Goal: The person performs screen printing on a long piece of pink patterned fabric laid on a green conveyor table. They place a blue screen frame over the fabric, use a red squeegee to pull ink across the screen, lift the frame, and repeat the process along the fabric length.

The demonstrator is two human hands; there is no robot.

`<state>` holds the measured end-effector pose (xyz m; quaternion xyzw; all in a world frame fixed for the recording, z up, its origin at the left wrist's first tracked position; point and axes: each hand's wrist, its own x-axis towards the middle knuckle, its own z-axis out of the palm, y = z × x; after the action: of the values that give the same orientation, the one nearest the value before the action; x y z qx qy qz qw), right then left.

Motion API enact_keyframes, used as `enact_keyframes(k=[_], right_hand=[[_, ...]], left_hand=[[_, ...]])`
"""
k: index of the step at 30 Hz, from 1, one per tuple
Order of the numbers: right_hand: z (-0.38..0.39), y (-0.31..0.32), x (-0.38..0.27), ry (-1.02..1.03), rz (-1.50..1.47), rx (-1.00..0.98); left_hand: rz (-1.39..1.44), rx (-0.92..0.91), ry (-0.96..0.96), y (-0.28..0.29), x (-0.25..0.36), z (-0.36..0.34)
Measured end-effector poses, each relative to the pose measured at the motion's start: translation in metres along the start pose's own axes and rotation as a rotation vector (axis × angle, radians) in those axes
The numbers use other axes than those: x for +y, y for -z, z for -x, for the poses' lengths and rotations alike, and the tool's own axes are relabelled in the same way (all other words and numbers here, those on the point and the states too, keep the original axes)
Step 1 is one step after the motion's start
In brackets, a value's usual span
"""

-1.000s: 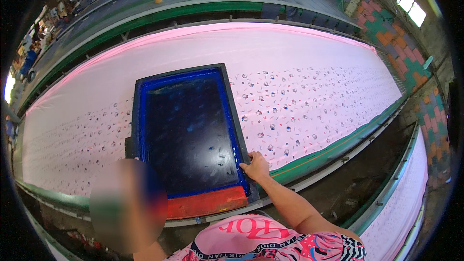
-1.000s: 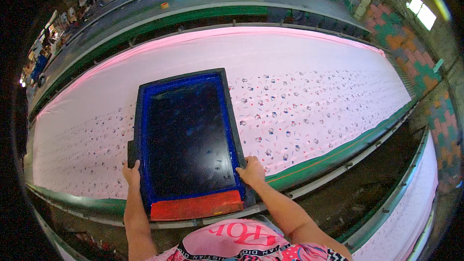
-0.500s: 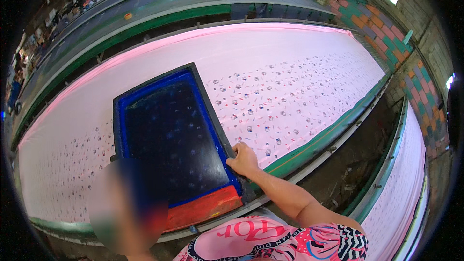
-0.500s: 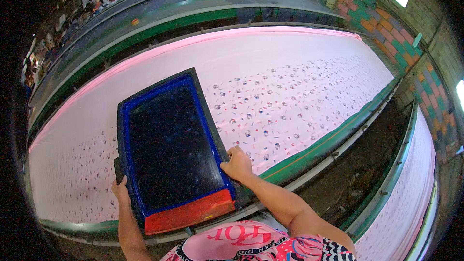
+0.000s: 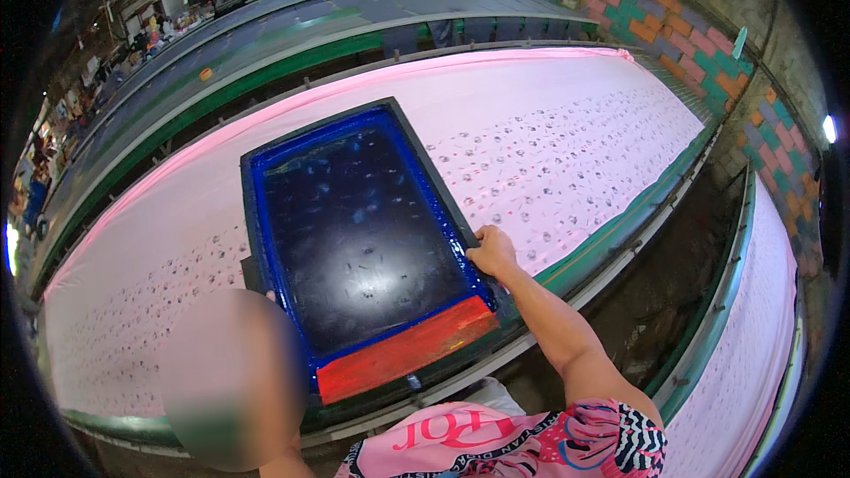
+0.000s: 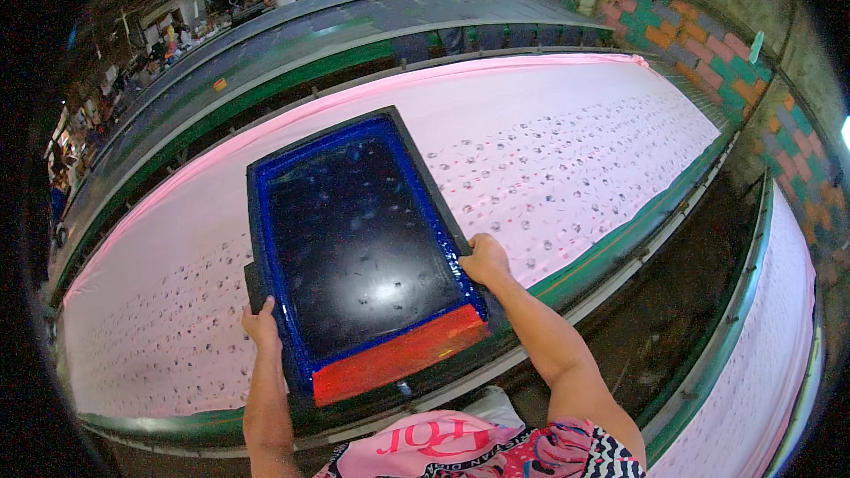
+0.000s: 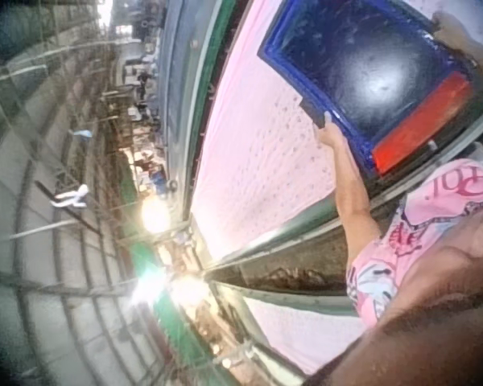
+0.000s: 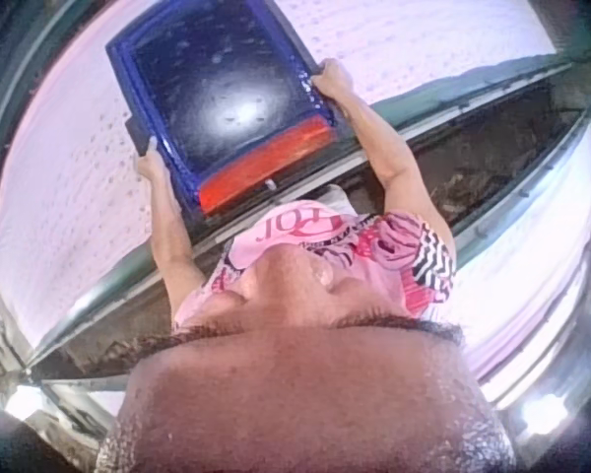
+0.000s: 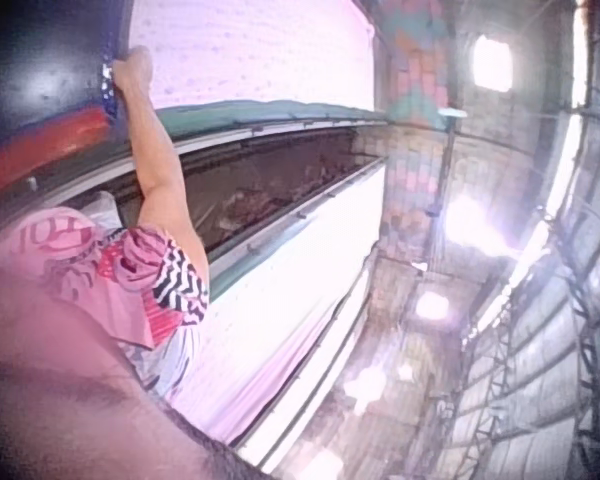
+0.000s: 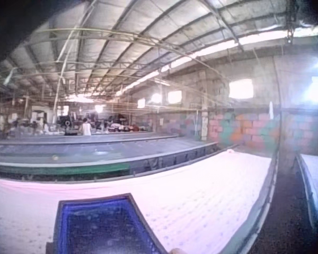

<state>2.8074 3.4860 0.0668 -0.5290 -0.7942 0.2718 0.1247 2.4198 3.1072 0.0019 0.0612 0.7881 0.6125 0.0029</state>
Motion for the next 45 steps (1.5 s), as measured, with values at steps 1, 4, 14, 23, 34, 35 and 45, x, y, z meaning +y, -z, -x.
enact_keyframes(k=[1,4,14,23,34,35,45], right_hand=[[-0.012,0.013,0.023,-0.008,-0.006,0.025],[-0.042,0.054,0.096,-0.058,0.001,0.036],[-0.106,0.136,0.229,-0.209,0.029,-0.03],[-0.13,0.151,0.289,-0.144,0.025,-0.033],[-0.132,0.165,0.301,-0.101,0.066,-0.049],[-0.132,0.166,0.3,-0.097,0.063,-0.052],[-0.019,0.176,0.241,0.914,-0.047,-0.419]], left_hand=[[-0.038,0.011,-0.034,-0.025,0.005,0.017],[-0.057,-0.001,-0.053,-0.097,0.033,0.075],[-0.101,-0.009,-0.014,-0.227,0.062,0.187],[-0.06,-0.019,-0.023,-0.262,0.067,0.23],[-0.174,-0.037,0.003,-0.278,0.074,0.239],[-0.175,-0.037,0.002,-0.276,0.072,0.238],[-0.354,-0.254,-0.011,-0.265,0.074,0.197]])
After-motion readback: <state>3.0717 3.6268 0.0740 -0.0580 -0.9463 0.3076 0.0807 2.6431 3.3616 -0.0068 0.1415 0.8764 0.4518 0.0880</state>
